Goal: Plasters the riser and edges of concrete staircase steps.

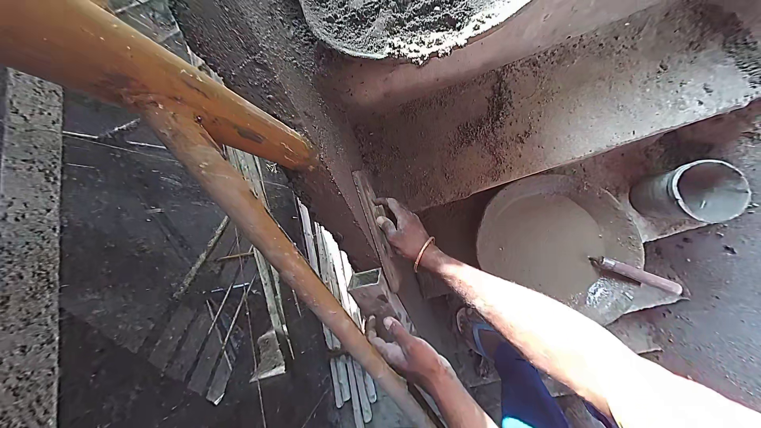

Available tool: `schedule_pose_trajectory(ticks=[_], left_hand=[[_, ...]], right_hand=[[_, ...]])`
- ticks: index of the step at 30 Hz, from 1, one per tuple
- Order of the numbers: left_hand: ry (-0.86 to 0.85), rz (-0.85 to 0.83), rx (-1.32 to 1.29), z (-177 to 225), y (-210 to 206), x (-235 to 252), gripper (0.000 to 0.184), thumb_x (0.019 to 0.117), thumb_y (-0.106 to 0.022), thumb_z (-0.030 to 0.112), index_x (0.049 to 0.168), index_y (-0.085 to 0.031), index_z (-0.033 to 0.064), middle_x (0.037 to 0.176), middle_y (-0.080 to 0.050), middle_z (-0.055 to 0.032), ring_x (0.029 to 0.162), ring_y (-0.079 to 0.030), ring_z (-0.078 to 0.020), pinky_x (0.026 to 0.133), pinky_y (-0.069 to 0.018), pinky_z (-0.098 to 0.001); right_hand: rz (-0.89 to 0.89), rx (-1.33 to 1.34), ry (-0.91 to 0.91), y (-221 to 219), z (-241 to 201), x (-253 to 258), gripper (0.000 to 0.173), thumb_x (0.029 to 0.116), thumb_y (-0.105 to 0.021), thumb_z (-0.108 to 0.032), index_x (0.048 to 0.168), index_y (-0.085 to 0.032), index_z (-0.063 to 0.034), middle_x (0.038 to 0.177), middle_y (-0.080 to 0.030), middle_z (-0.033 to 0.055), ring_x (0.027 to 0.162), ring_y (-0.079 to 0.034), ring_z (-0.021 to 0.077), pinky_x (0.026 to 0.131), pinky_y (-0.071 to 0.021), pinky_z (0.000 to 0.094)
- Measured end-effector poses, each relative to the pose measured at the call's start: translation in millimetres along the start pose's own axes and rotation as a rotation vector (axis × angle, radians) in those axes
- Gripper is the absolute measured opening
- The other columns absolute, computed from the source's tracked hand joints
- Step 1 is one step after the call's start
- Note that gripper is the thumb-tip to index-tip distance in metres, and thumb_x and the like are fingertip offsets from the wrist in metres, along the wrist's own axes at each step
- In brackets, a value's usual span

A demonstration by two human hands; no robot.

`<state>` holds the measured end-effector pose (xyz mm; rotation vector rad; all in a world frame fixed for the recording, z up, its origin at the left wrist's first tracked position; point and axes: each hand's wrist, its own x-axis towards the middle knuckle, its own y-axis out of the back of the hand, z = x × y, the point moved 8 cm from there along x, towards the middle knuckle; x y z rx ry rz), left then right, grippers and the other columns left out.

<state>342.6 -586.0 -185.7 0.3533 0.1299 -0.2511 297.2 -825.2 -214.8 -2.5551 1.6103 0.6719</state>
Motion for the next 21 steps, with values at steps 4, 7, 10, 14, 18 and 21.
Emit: schedule_pose_trajectory(ticks=[4, 7, 10, 14, 18, 21], left_hand=[[0.019, 0.031, 0.002, 2.5, -0.9, 2.0, 0.041, 0.1041, -0.051, 0.017, 0.14, -0.046, -0.0021, 0.132, -0.055, -0.0146, 0.118, -0.056, -0.0121, 0.101, -0.0456, -0.0252], [0.022, 0.042, 0.002, 3.6, 0.2, 3.0, 0.04, 0.1032, -0.052, 0.016, 0.138, -0.047, -0.0038, 0.131, -0.055, -0.0165, 0.118, -0.056, -0.0144, 0.102, -0.0455, -0.0267], [0.052, 0.048, 0.021, 4.7, 0.3, 2.7, 0.041, 0.1036, -0.052, 0.017, 0.139, -0.047, -0.0028, 0.132, -0.056, -0.0158, 0.117, -0.057, -0.0151, 0.102, -0.0458, -0.0276], [0.061, 0.029, -0.012, 2.4, 1.2, 2.9, 0.041, 0.104, -0.051, 0.016, 0.14, -0.047, -0.0034, 0.133, -0.056, -0.0168, 0.119, -0.056, -0.0143, 0.103, -0.045, -0.0276], [0.083, 0.049, 0.048, -5.3, 3.3, 3.7, 0.039, 0.104, -0.053, 0.022, 0.136, -0.053, 0.0006, 0.128, -0.06, -0.013, 0.114, -0.06, -0.0129, 0.1, -0.0473, -0.028], [0.101, 0.048, 0.052, -11.6, 3.3, 4.2, 0.039, 0.1048, -0.053, 0.027, 0.135, -0.054, 0.001, 0.125, -0.06, -0.0135, 0.112, -0.059, -0.014, 0.099, -0.0469, -0.03]], right_hand=[[0.108, 0.159, 0.2, 7.2, -21.8, 4.4, 0.037, 0.1017, -0.059, -0.02, 0.138, -0.063, -0.0135, 0.137, -0.063, 0.0126, 0.129, -0.059, 0.0229, 0.11, -0.0465, 0.0412], [0.152, 0.171, 0.347, 28.2, -89.4, 24.6, 0.038, 0.1022, -0.061, -0.016, 0.14, -0.062, -0.0191, 0.136, -0.063, 0.0091, 0.124, -0.06, 0.0239, 0.103, -0.0513, 0.0482], [0.197, 0.109, 0.458, 53.1, -160.7, 41.4, 0.039, 0.1041, -0.058, -0.018, 0.143, -0.058, -0.0204, 0.131, -0.063, 0.0123, 0.117, -0.063, 0.028, 0.095, -0.0543, 0.0514], [0.284, 0.141, 0.47, 75.9, -222.9, 100.8, 0.039, 0.1031, -0.059, -0.017, 0.142, -0.06, -0.0153, 0.126, -0.069, 0.0127, 0.112, -0.067, 0.0256, 0.097, -0.0542, 0.0497], [0.426, 0.203, 0.36, 81.1, -232.3, 124.5, 0.041, 0.1041, -0.06, -0.026, 0.144, -0.06, -0.0134, 0.135, -0.067, 0.0086, 0.123, -0.064, 0.0223, 0.105, -0.0505, 0.0478], [0.43, 0.197, 0.352, 76.9, -219.2, 124.3, 0.041, 0.106, -0.057, -0.028, 0.143, -0.062, -0.0124, 0.135, -0.069, 0.0072, 0.125, -0.064, 0.0201, 0.109, -0.0488, 0.0464]])
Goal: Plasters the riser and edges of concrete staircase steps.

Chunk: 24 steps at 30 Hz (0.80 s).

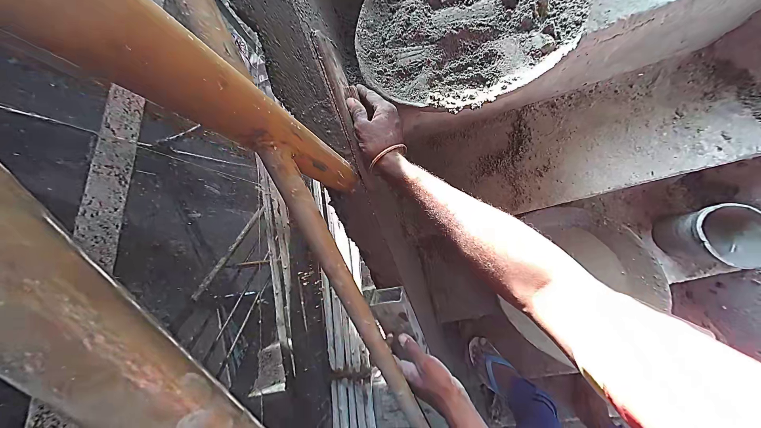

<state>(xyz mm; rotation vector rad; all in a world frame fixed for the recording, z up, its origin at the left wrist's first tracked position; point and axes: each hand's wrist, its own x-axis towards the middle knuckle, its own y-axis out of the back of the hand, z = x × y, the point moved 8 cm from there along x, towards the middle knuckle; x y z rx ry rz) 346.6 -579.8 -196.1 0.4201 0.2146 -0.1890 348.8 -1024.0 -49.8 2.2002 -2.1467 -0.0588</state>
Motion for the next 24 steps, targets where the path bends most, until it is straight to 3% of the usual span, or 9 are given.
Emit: schedule_pose_trajectory(ticks=[4, 9, 11, 15, 19, 22, 24], left_hand=[[-0.048, 0.018, -0.034, -17.2, 2.6, 7.6, 0.046, 0.1033, -0.056, 0.027, 0.139, -0.051, -0.0014, 0.135, -0.058, -0.0155, 0.122, -0.058, -0.0162, 0.105, -0.0455, -0.0295], [-0.042, 0.013, -0.054, 6.0, -1.5, 3.1, 0.045, 0.1026, -0.054, 0.019, 0.14, -0.047, -0.004, 0.137, -0.054, -0.0174, 0.123, -0.055, -0.0172, 0.107, -0.0426, -0.0291], [-0.036, 0.011, -0.058, 10.4, -2.0, 1.4, 0.044, 0.1032, -0.053, 0.018, 0.141, -0.046, -0.0034, 0.135, -0.054, -0.017, 0.12, -0.056, -0.0151, 0.103, -0.0449, -0.0273], [-0.075, -0.032, -0.065, 5.3, 0.0, 0.1, 0.047, 0.1036, -0.051, 0.018, 0.143, -0.042, -0.0049, 0.14, -0.051, -0.0188, 0.125, -0.053, -0.0157, 0.106, -0.0429, -0.0264], [-0.066, -0.04, -0.081, 10.1, 1.7, -2.5, 0.048, 0.1038, -0.051, 0.017, 0.145, -0.041, -0.0051, 0.144, -0.05, -0.0186, 0.13, -0.051, -0.0152, 0.11, -0.0393, -0.0258], [-0.062, -0.025, -0.081, 11.2, -0.9, -1.9, 0.049, 0.1031, -0.052, 0.021, 0.143, -0.042, -0.0049, 0.139, -0.052, -0.0187, 0.124, -0.054, -0.0154, 0.107, -0.0416, -0.0276], [-0.038, -0.021, -0.071, 11.3, -2.1, -2.1, 0.049, 0.103, -0.053, 0.023, 0.143, -0.042, -0.0031, 0.138, -0.052, -0.0172, 0.123, -0.054, -0.0155, 0.106, -0.0428, -0.0289]], right_hand=[[-0.077, -0.076, 0.014, 8.6, 38.1, -27.2, 0.043, 0.1042, -0.06, -0.033, 0.143, -0.063, -0.0134, 0.134, -0.069, 0.0059, 0.123, -0.066, 0.0206, 0.106, -0.0507, 0.0483], [-0.14, -0.111, -0.085, 27.2, 68.1, -98.0, 0.043, 0.1039, -0.061, -0.03, 0.142, -0.058, -0.0117, 0.122, -0.07, 0.0146, 0.105, -0.069, 0.0307, 0.087, -0.0559, 0.0548], [-0.121, -0.141, -0.15, 23.7, 100.6, -98.2, 0.044, 0.1024, -0.062, -0.035, 0.14, -0.06, -0.0132, 0.121, -0.071, 0.0141, 0.106, -0.069, 0.0313, 0.088, -0.0553, 0.0563], [-0.164, -0.206, -0.367, 16.8, 150.9, -77.0, 0.048, 0.0999, -0.065, -0.042, 0.134, -0.064, -0.0087, 0.117, -0.07, 0.0185, 0.109, -0.067, 0.0353, 0.092, -0.053, 0.0594], [-0.206, -0.212, -0.376, 18.8, 158.8, -90.5, 0.042, 0.1002, -0.065, -0.041, 0.125, -0.066, -0.0067, 0.109, -0.07, 0.018, 0.101, -0.068, 0.0344, 0.087, -0.0538, 0.0584], [-0.283, -0.244, -0.388, 30.1, 157.1, -132.9, 0.04, 0.1018, -0.064, -0.037, 0.129, -0.064, -0.0074, 0.106, -0.07, 0.0181, 0.095, -0.069, 0.0343, 0.082, -0.0547, 0.0578], [-0.335, -0.261, -0.417, 35.5, 157.2, -160.1, 0.042, 0.1027, -0.063, -0.036, 0.134, -0.061, -0.0085, 0.107, -0.07, 0.0179, 0.095, -0.069, 0.0332, 0.085, -0.055, 0.0554]])
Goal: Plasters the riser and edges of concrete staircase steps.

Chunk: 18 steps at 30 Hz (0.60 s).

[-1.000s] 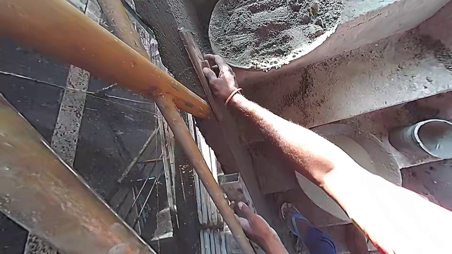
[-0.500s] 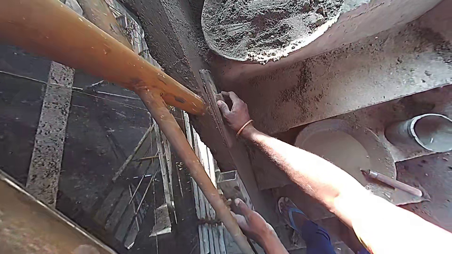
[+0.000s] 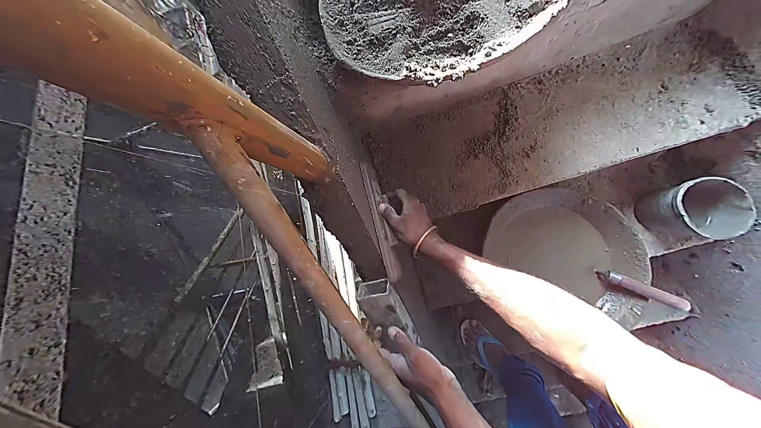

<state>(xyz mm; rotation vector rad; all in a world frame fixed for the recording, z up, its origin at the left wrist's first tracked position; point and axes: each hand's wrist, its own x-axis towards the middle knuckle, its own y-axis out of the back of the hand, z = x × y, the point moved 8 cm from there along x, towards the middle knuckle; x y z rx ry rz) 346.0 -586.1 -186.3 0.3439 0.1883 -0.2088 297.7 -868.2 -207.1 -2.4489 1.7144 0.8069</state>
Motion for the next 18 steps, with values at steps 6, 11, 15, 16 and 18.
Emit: schedule_pose_trajectory(ticks=[6, 11, 15, 16, 18], left_hand=[[0.045, 0.024, -0.005, 8.0, -4.3, -5.3, 0.05, 0.1032, -0.053, 0.018, 0.146, -0.038, -0.0019, 0.143, -0.048, -0.0182, 0.127, -0.051, -0.0174, 0.108, -0.0418, -0.0309], [-0.016, -0.001, -0.034, 3.5, -0.1, 0.9, 0.041, 0.1037, -0.051, 0.016, 0.139, -0.046, -0.0042, 0.131, -0.055, -0.0158, 0.118, -0.056, -0.0136, 0.103, -0.0448, -0.0266], [-0.058, -0.02, -0.018, -9.7, 4.6, 3.6, 0.042, 0.1036, -0.052, 0.018, 0.139, -0.047, -0.0037, 0.134, -0.056, -0.0154, 0.123, -0.056, -0.0141, 0.106, -0.0448, -0.0271], [-0.06, -0.019, -0.015, -5.5, 2.9, 2.4, 0.042, 0.1035, -0.05, 0.017, 0.139, -0.046, -0.0051, 0.135, -0.054, -0.0166, 0.124, -0.055, -0.0147, 0.106, -0.0439, -0.0267], [-0.021, -0.006, -0.026, 5.1, -0.7, -1.6, 0.041, 0.1041, -0.049, 0.013, 0.14, -0.044, -0.0062, 0.135, -0.052, -0.0176, 0.122, -0.054, -0.0152, 0.106, -0.0423, -0.0263]], right_hand=[[0.07, -0.023, 0.057, 5.7, -34.1, 47.3, 0.046, 0.1077, -0.052, -0.033, 0.144, -0.054, -0.0058, 0.118, -0.068, 0.0224, 0.107, -0.068, 0.0382, 0.091, -0.0532, 0.0586], [0.033, -0.038, 0.177, 11.0, -60.5, 77.0, 0.04, 0.1076, -0.051, -0.025, 0.14, -0.057, -0.0021, 0.125, -0.066, 0.0232, 0.114, -0.065, 0.0379, 0.098, -0.051, 0.0573], [0.046, 0.089, 0.394, 24.0, -106.6, 60.5, 0.035, 0.1061, -0.054, -0.022, 0.136, -0.063, -0.0056, 0.119, -0.071, 0.0155, 0.108, -0.069, 0.027, 0.097, -0.0539, 0.0494], [0.049, 0.122, 0.435, 29.0, -122.2, 54.0, 0.035, 0.1056, -0.055, -0.022, 0.135, -0.064, -0.006, 0.116, -0.072, 0.0141, 0.104, -0.07, 0.0246, 0.094, -0.0555, 0.0476], [0.054, 0.165, 0.458, 36.0, -143.2, 44.2, 0.034, 0.1047, -0.058, -0.023, 0.134, -0.065, -0.0071, 0.112, -0.073, 0.0126, 0.1, -0.071, 0.0223, 0.09, -0.0568, 0.0461]])
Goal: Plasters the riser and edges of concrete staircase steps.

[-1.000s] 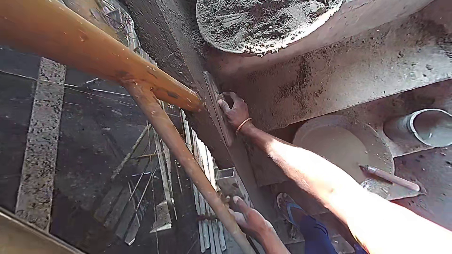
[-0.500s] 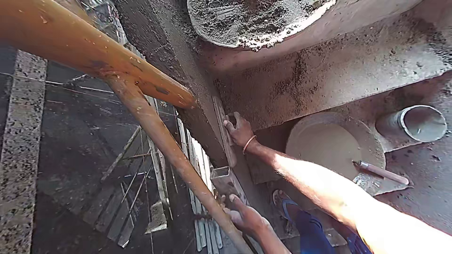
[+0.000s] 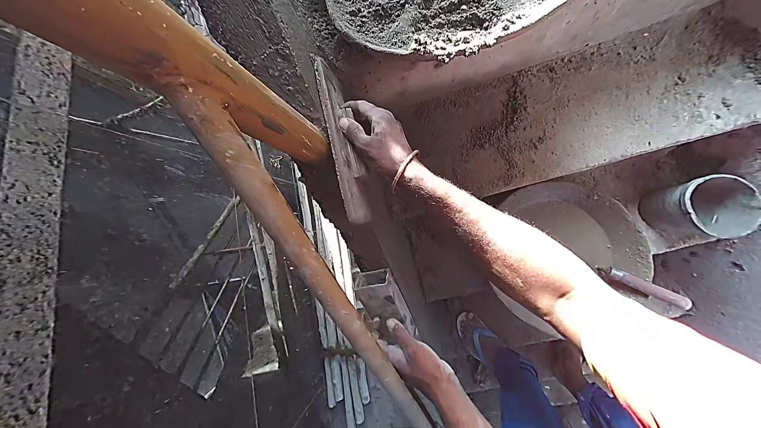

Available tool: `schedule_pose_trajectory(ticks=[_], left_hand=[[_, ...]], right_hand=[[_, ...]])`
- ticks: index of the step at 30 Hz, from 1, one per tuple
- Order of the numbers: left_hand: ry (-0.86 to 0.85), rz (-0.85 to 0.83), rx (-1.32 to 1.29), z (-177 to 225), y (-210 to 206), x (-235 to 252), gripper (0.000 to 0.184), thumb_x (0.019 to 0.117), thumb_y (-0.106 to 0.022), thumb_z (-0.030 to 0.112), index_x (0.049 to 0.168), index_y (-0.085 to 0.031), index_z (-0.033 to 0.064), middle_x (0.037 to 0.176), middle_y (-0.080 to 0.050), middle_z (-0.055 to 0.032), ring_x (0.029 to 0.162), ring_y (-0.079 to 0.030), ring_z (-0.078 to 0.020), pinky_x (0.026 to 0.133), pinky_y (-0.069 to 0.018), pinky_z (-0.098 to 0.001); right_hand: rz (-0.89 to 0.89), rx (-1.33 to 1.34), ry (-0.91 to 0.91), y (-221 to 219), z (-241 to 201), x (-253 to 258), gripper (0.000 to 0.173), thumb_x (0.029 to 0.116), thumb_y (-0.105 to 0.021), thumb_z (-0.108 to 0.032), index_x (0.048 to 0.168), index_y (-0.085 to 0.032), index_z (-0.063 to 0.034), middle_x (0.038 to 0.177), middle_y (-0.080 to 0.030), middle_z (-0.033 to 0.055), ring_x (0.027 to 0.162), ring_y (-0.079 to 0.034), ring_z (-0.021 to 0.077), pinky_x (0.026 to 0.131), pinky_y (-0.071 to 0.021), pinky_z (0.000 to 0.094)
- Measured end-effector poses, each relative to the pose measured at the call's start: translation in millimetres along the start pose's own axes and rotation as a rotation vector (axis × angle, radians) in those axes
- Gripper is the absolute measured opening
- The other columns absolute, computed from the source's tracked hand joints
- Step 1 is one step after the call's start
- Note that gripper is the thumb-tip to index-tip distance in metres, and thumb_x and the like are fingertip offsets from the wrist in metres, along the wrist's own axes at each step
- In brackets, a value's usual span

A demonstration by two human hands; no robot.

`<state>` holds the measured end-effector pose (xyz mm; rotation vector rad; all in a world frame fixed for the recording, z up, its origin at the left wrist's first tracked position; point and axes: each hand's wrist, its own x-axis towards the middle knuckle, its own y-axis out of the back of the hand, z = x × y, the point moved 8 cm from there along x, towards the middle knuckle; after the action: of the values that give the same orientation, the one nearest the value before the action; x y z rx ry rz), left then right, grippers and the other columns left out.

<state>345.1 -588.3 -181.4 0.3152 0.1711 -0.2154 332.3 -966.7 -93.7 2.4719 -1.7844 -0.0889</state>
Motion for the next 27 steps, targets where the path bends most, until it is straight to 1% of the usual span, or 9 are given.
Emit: schedule_pose_trajectory(ticks=[3, 4, 8, 12, 15, 18, 21, 24, 27], left_hand=[[-0.004, -0.016, -0.009, 2.8, -0.3, -0.2, 0.041, 0.1039, -0.049, 0.013, 0.14, -0.044, -0.0063, 0.135, -0.052, -0.018, 0.122, -0.053, -0.0156, 0.106, -0.0423, -0.0268], [-0.009, -0.029, -0.014, -2.3, 0.3, 0.9, 0.041, 0.1042, -0.049, 0.015, 0.14, -0.044, -0.0047, 0.136, -0.053, -0.0167, 0.124, -0.053, -0.0146, 0.107, -0.0427, -0.0265], [-0.011, -0.054, -0.001, -13.6, 5.4, 1.6, 0.043, 0.104, -0.05, 0.017, 0.142, -0.043, -0.0023, 0.141, -0.051, -0.016, 0.129, -0.052, -0.0151, 0.108, -0.0427, -0.0281], [-0.044, -0.06, 0.002, -13.7, 7.2, 0.0, 0.049, 0.1033, -0.05, 0.018, 0.145, -0.038, -0.0043, 0.145, -0.047, -0.0182, 0.134, -0.048, -0.0164, 0.112, -0.0389, -0.028], [-0.032, -0.085, 0.038, -6.3, 4.0, -3.6, 0.055, 0.1036, -0.048, 0.02, 0.15, -0.033, -0.0045, 0.151, -0.043, -0.0195, 0.138, -0.045, -0.0172, 0.114, -0.0372, -0.0284], [-0.006, -0.077, 0.041, -0.6, 1.7, -7.3, 0.053, 0.1037, -0.047, 0.018, 0.151, -0.033, -0.0022, 0.152, -0.04, -0.0181, 0.138, -0.043, -0.019, 0.114, -0.0364, -0.0304], [-0.005, -0.08, 0.021, 2.6, -3.0, -10.1, 0.05, 0.104, -0.046, 0.016, 0.149, -0.034, -0.0027, 0.154, -0.038, -0.0199, 0.14, -0.039, -0.0233, 0.116, -0.0339, -0.0361], [0.004, -0.079, 0.039, -0.7, -3.0, -11.1, 0.05, 0.1036, -0.046, 0.016, 0.149, -0.034, -0.0011, 0.153, -0.039, -0.0185, 0.139, -0.042, -0.0224, 0.115, -0.0359, -0.0356], [-0.001, -0.082, 0.047, -1.5, -1.1, -10.3, 0.05, 0.104, -0.046, 0.016, 0.149, -0.034, -0.0014, 0.153, -0.039, -0.0188, 0.139, -0.042, -0.0215, 0.115, -0.0356, -0.0345]], right_hand=[[0.022, 0.024, 0.008, -0.7, 11.3, 2.8, 0.033, 0.1035, -0.058, -0.022, 0.133, -0.064, -0.0091, 0.108, -0.072, 0.0127, 0.093, -0.07, 0.0228, 0.083, -0.0573, 0.0465], [0.023, -0.003, -0.003, -1.3, 23.7, 2.9, 0.034, 0.1036, -0.058, -0.022, 0.135, -0.064, -0.0101, 0.111, -0.072, 0.0134, 0.095, -0.07, 0.024, 0.085, -0.0568, 0.0472], [-0.031, -0.16, -0.232, -7.0, 91.7, -1.6, 0.043, 0.1045, -0.057, -0.028, 0.142, -0.059, -0.0065, 0.132, -0.065, 0.0198, 0.121, -0.063, 0.0342, 0.102, -0.0491, 0.0557], [-0.081, -0.189, -0.314, -9.1, 105.8, -7.7, 0.04, 0.1049, -0.055, -0.028, 0.137, -0.06, -0.0051, 0.124, -0.066, 0.0213, 0.113, -0.064, 0.0357, 0.095, -0.0513, 0.057], [-0.129, -0.166, -0.349, -9.8, 108.1, -31.6, 0.037, 0.1039, -0.057, -0.029, 0.133, -0.062, -0.0055, 0.117, -0.068, 0.0207, 0.106, -0.067, 0.0353, 0.09, -0.0531, 0.0583], [-0.183, -0.105, -0.407, -8.4, 95.6, -86.6, 0.041, 0.1059, -0.056, -0.031, 0.141, -0.057, -0.0105, 0.116, -0.069, 0.0215, 0.1, -0.068, 0.037, 0.085, -0.0542, 0.0587], [-0.133, 0.001, -0.3, -9.2, 82.4, -104.8, 0.037, 0.1047, -0.059, -0.029, 0.139, -0.058, -0.0149, 0.109, -0.07, 0.0175, 0.088, -0.069, 0.032, 0.075, -0.0575, 0.0532], [-0.105, 0.065, -0.17, 0.8, 33.9, -75.6, 0.035, 0.1049, -0.059, -0.025, 0.139, -0.06, -0.0149, 0.114, -0.07, 0.017, 0.095, -0.069, 0.0314, 0.081, -0.0561, 0.0544], [-0.014, 0.04, -0.073, -5.0, 40.2, -7.6, 0.035, 0.1041, -0.058, -0.025, 0.137, -0.062, -0.0136, 0.119, -0.07, 0.015, 0.104, -0.069, 0.0297, 0.088, -0.0548, 0.0559]])
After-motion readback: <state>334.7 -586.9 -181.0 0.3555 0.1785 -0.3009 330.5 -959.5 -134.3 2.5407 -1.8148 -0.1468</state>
